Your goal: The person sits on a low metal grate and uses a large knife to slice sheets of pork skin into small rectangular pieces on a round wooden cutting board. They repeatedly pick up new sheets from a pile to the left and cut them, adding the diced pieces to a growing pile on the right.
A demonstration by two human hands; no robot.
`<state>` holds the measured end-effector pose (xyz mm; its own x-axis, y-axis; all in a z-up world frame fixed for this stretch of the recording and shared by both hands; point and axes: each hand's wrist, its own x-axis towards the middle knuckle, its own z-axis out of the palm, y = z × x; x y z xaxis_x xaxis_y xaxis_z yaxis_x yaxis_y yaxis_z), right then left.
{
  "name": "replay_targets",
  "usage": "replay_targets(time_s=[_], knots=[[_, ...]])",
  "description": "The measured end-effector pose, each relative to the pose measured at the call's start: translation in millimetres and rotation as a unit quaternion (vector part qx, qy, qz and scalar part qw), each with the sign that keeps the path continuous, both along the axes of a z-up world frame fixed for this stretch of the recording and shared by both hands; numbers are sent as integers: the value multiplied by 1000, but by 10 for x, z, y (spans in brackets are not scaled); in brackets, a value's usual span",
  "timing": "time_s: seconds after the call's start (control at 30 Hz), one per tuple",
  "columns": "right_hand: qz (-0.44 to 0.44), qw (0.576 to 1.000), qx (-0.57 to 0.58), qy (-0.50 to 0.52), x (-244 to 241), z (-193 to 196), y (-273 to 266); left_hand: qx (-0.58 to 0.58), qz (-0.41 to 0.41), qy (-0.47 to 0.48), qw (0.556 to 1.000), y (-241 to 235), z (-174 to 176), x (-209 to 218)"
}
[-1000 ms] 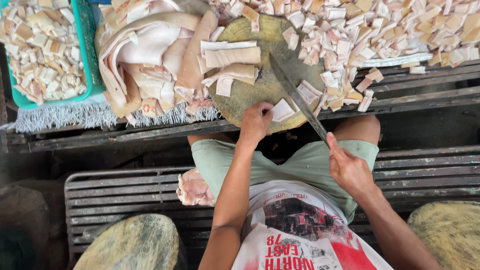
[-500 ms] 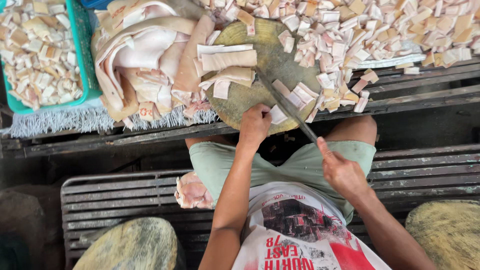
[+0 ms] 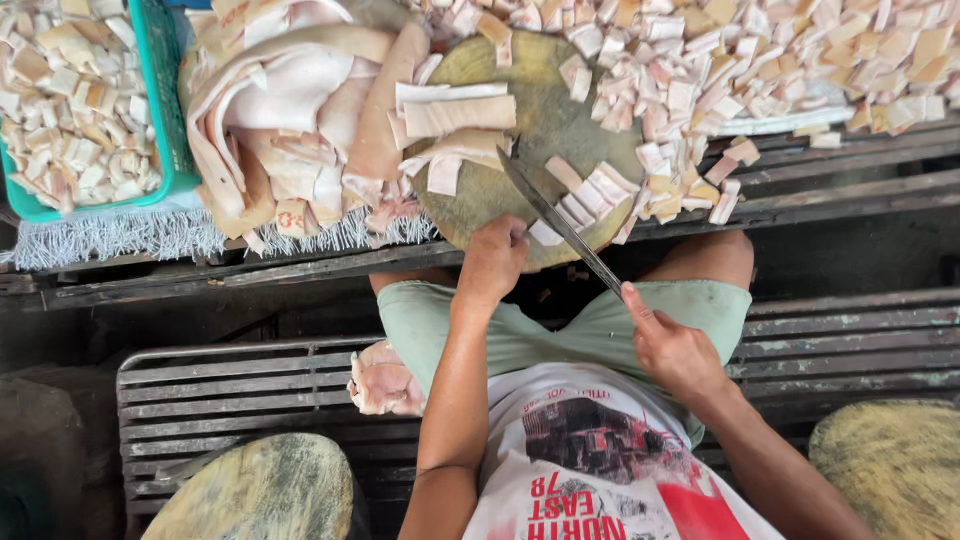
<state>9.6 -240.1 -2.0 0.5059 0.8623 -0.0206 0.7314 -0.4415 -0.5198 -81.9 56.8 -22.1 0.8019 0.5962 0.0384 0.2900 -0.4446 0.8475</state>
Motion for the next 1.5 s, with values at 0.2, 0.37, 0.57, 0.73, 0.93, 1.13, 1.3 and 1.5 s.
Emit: replay_targets(time_s=[0.2, 0.37, 0.57, 0.73, 0.93, 1.13, 1.3, 1.5], knots=[[-81, 993, 81, 32, 65, 319, -91, -6, 66, -44, 997, 79, 101, 57], [-4, 1000, 23, 13, 171, 440, -143, 19, 225, -86, 970, 312, 175, -62], [32, 996, -8, -81, 721, 147, -53, -7, 139, -38, 989, 181, -7, 60], [-32, 984, 18, -175, 1617, -14, 135, 2, -26, 89, 996, -86, -265, 983], [-95, 970, -12, -226, 2624, -67, 467, 50, -62, 74, 994, 129, -104, 2379], [-199, 962, 185, 13, 2456, 65, 532, 248, -27, -3, 968, 411, 245, 1798], [-268, 891, 227, 286, 1681, 93, 656, 324, 78, 113, 936, 622, 163, 957], [-170, 846, 253, 436, 958, 80, 1225, 338, 45, 116, 933, 740, 113, 596]])
